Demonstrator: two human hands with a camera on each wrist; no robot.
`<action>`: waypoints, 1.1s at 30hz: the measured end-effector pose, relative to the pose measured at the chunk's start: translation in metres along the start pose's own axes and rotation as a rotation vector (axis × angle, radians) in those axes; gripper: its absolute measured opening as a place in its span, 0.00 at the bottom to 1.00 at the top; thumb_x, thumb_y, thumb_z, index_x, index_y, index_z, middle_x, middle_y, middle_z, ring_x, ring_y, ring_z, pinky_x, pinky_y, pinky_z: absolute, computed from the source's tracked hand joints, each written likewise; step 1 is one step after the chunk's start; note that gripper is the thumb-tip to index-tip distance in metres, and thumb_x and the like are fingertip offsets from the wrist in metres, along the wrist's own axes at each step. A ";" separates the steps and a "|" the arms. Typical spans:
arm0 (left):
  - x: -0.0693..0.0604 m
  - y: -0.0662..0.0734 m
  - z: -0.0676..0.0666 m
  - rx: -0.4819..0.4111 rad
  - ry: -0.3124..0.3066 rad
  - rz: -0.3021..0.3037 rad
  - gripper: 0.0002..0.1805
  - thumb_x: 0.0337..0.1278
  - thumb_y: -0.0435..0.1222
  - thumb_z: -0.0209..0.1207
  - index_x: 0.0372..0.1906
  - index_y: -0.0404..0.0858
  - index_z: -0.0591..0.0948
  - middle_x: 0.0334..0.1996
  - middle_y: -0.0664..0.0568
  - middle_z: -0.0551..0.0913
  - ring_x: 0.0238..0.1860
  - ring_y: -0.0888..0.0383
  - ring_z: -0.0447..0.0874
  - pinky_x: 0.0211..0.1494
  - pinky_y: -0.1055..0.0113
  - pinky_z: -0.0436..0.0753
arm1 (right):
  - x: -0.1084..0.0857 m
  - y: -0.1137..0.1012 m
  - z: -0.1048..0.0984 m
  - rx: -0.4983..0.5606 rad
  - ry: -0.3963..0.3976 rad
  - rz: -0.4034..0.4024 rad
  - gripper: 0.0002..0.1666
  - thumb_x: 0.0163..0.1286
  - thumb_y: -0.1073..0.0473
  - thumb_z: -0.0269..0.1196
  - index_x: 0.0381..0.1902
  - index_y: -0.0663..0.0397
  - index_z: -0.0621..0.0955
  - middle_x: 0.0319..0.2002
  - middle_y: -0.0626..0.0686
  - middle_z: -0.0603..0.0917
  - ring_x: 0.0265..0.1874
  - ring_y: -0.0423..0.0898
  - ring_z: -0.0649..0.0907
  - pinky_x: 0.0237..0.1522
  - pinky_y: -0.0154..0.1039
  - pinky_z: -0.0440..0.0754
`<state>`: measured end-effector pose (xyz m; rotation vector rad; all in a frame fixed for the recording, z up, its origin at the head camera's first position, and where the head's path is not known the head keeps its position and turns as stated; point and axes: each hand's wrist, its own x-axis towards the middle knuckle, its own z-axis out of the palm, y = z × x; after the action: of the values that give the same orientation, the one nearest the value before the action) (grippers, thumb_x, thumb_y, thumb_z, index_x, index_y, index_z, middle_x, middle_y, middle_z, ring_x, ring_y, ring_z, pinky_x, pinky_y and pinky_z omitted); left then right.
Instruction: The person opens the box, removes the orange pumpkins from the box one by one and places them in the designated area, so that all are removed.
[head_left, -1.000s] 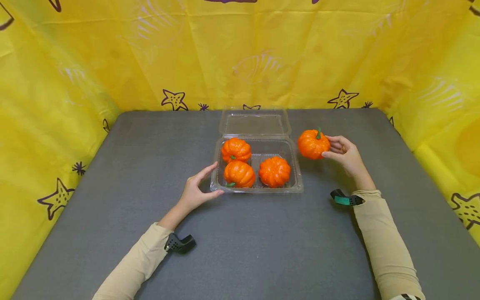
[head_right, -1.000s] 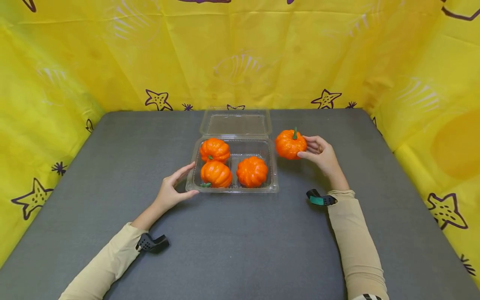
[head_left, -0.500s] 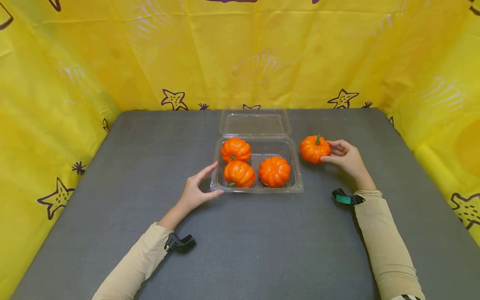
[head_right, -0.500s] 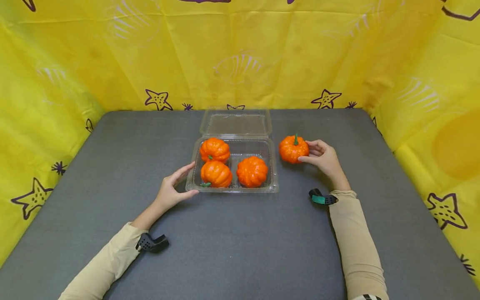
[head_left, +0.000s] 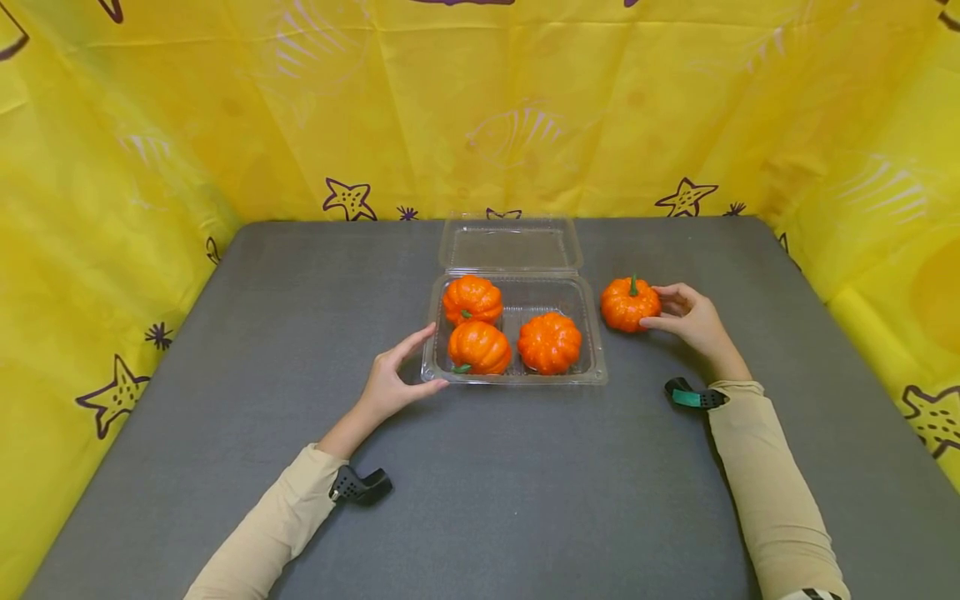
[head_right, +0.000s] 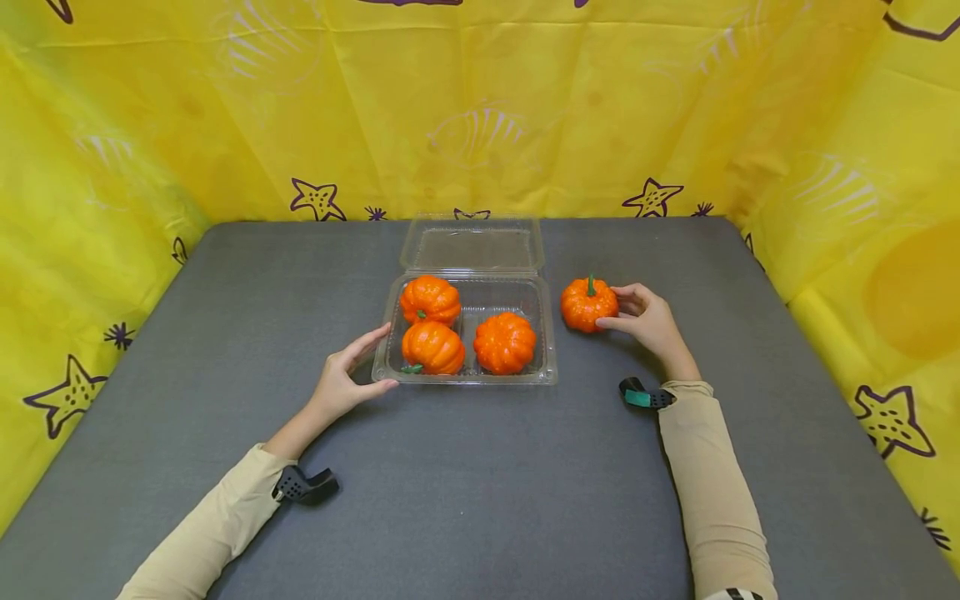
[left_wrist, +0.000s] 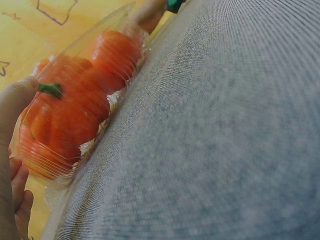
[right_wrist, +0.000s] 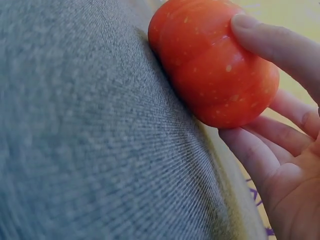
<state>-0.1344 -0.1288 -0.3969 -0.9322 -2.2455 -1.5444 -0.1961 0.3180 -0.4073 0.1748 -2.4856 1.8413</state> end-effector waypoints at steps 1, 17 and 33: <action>0.000 0.000 0.000 -0.001 0.000 0.000 0.37 0.25 0.20 0.70 0.52 0.18 0.68 0.51 0.30 0.71 0.53 0.39 0.69 0.57 0.64 0.67 | 0.000 0.001 0.000 0.001 -0.003 0.002 0.26 0.50 0.67 0.69 0.47 0.62 0.73 0.49 0.49 0.75 0.42 0.34 0.77 0.39 0.26 0.76; 0.001 0.000 0.000 -0.022 -0.005 -0.001 0.38 0.25 0.19 0.69 0.52 0.18 0.68 0.51 0.29 0.71 0.53 0.39 0.69 0.58 0.64 0.66 | 0.000 0.000 -0.003 -0.055 -0.074 0.020 0.32 0.54 0.66 0.66 0.55 0.65 0.66 0.51 0.50 0.71 0.44 0.34 0.74 0.40 0.24 0.73; -0.001 -0.001 -0.001 -0.009 -0.012 -0.013 0.37 0.26 0.19 0.69 0.53 0.19 0.68 0.52 0.31 0.71 0.53 0.40 0.69 0.58 0.64 0.66 | 0.002 0.002 -0.003 -0.048 -0.116 0.035 0.36 0.56 0.64 0.65 0.60 0.61 0.61 0.61 0.57 0.61 0.48 0.43 0.73 0.42 0.25 0.73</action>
<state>-0.1344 -0.1298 -0.3975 -0.9333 -2.2590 -1.5602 -0.1983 0.3215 -0.4076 0.2447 -2.6237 1.8324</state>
